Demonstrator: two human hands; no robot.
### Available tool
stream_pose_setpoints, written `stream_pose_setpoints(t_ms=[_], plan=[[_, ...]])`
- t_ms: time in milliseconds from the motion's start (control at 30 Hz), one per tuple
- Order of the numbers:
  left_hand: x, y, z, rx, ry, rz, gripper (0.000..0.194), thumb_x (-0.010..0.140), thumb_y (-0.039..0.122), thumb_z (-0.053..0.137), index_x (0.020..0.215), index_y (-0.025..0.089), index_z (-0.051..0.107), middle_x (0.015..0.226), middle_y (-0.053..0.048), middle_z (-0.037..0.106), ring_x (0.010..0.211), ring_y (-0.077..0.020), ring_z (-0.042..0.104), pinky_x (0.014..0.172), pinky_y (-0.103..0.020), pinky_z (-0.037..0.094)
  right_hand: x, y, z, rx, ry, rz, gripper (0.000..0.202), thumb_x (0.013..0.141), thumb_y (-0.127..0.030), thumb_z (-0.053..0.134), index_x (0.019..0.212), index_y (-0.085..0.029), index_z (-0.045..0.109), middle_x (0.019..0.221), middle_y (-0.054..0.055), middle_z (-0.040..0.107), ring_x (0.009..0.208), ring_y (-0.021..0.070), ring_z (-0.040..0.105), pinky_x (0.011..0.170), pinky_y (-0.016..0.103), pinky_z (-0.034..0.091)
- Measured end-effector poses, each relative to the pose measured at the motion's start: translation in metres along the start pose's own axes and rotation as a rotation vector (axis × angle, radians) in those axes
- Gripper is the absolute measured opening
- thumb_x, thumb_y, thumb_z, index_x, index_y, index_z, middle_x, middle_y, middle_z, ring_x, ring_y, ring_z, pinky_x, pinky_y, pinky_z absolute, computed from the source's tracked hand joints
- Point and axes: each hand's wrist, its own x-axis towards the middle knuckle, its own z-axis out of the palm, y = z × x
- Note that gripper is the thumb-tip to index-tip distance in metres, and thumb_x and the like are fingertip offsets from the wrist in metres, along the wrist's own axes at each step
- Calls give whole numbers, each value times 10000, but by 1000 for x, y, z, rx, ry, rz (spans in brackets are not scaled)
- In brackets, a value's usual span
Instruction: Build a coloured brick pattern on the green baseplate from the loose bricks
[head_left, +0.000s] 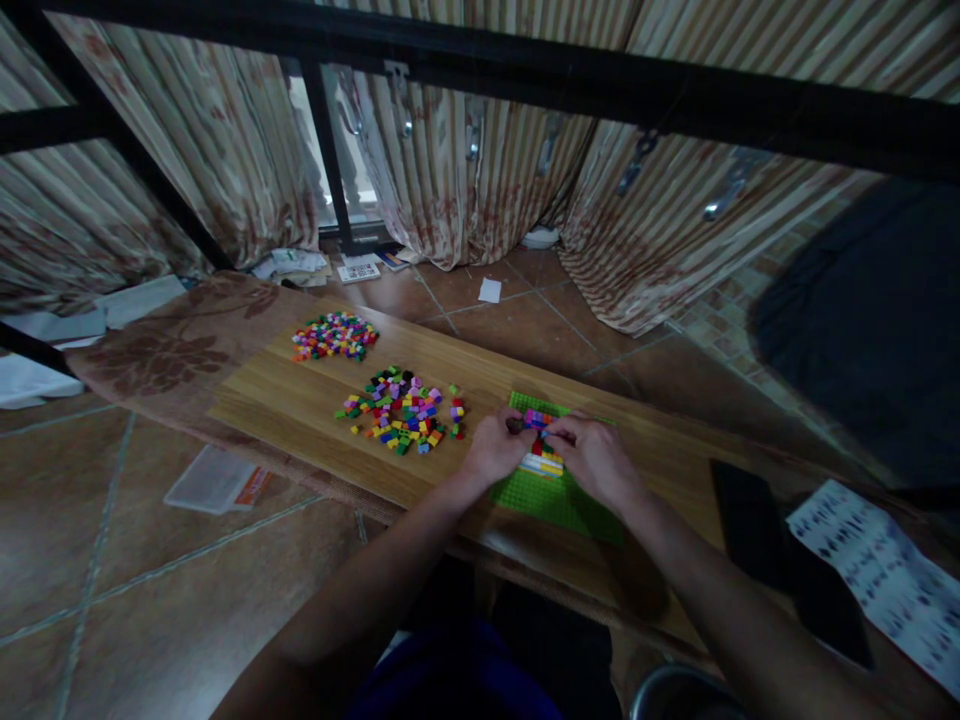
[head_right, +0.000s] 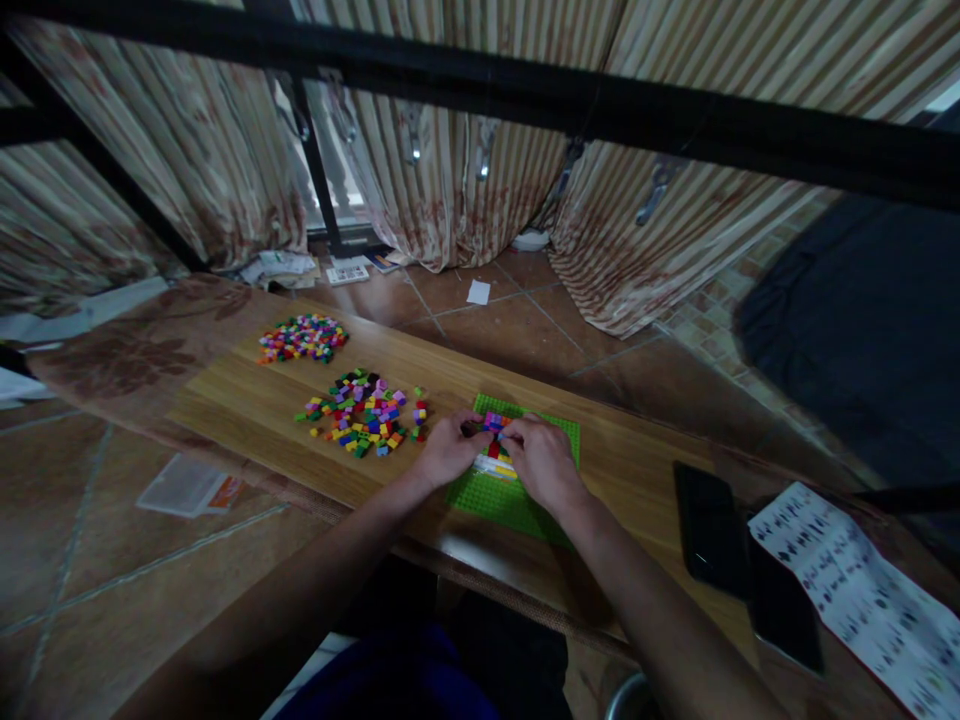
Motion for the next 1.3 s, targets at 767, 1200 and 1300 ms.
stream_pose_setpoints(t_ms=[767,1200,1300], plan=[[7,4,1,101,-68,-30,309,785,361,627,1009,154,677,826,-41,718,746,-170,657,632,-230,463,-21,13,25,214,396,217,357,877,-389,476,1108,-178,647,966,83,654,805,197,600,751,352,501],[1,21,3,233,22,-95,307,784,357,617,990,146,701,844,-82,733,790,-206,684,695,-264,487,-11,18,58,526,439,442,441,724,-411,609,1087,-166,651,1042,106,684,918,237,627,865,425,484],[0,21,6,221,42,-88,299,791,346,603,979,137,704,852,-90,734,790,-207,685,701,-268,487,-9,20,61,566,450,467,437,698,-416,637,1055,-165,663,1005,100,693,891,232,633,848,412,492]])
